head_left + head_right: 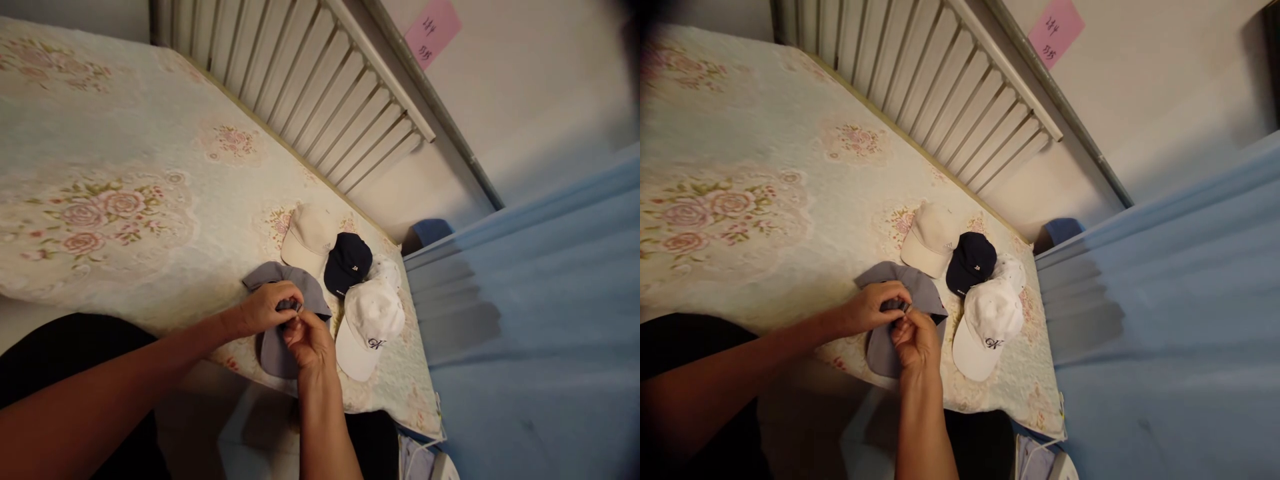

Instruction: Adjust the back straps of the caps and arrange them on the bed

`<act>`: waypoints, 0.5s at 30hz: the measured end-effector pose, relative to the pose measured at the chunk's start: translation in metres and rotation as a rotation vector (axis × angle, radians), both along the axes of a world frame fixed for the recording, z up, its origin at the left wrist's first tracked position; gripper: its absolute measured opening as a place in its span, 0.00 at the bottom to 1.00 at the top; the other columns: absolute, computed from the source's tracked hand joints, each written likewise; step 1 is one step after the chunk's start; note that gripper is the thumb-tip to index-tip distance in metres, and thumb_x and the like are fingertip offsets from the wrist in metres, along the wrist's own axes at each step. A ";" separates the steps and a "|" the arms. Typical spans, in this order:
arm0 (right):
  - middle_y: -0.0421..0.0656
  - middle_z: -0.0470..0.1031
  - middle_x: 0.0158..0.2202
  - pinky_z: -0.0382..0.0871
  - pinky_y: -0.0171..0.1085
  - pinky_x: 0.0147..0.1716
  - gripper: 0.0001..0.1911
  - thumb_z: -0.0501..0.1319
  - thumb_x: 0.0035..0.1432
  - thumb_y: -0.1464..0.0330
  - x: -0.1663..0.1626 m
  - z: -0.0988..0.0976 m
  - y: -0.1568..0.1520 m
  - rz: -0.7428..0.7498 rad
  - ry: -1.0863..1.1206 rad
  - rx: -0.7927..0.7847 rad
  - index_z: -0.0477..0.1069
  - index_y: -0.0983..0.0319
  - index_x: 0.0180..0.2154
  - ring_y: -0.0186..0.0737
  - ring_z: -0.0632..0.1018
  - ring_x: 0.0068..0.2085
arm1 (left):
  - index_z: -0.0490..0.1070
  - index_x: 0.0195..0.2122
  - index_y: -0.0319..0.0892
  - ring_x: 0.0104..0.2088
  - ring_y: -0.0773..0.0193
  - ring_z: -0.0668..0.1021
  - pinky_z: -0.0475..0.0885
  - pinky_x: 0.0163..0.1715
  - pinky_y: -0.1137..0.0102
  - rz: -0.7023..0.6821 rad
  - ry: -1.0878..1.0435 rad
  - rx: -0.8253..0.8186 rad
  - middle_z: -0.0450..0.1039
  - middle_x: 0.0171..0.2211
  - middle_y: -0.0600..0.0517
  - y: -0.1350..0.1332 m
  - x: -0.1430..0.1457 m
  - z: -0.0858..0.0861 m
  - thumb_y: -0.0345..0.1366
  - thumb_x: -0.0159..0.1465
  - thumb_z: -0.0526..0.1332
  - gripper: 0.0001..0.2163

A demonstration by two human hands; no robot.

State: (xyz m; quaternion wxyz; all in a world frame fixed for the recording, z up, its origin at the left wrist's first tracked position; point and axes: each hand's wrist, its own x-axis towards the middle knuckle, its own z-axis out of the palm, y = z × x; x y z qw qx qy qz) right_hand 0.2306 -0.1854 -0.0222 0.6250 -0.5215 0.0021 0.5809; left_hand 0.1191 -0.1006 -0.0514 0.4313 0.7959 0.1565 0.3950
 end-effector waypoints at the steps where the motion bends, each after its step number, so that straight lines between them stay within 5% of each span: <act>1: 0.35 0.66 0.15 0.58 0.24 0.14 0.10 0.66 0.40 0.76 0.000 -0.002 -0.002 -0.015 -0.052 -0.003 0.64 0.63 0.22 0.25 0.64 0.17 | 0.70 0.35 0.41 0.34 0.66 0.73 0.68 0.37 0.71 0.010 -0.002 0.021 0.72 0.33 0.53 0.000 0.000 -0.001 0.28 0.55 0.59 0.07; 7: 0.31 0.62 0.13 0.56 0.28 0.16 0.08 0.64 0.45 0.67 -0.003 -0.002 -0.014 -0.154 -0.729 0.044 0.65 0.61 0.23 0.26 0.62 0.16 | 0.68 0.37 0.41 0.35 0.65 0.74 0.68 0.38 0.71 0.067 0.029 0.099 0.72 0.34 0.52 -0.001 0.000 -0.003 0.27 0.57 0.57 0.07; 15: 0.36 0.69 0.23 0.63 0.33 0.27 0.06 0.59 0.50 0.65 -0.008 0.009 -0.013 0.043 -1.203 -0.044 0.72 0.61 0.27 0.34 0.69 0.26 | 0.68 0.38 0.40 0.36 0.64 0.74 0.68 0.39 0.69 0.066 0.046 0.173 0.71 0.34 0.50 -0.003 0.000 -0.007 0.28 0.60 0.56 0.06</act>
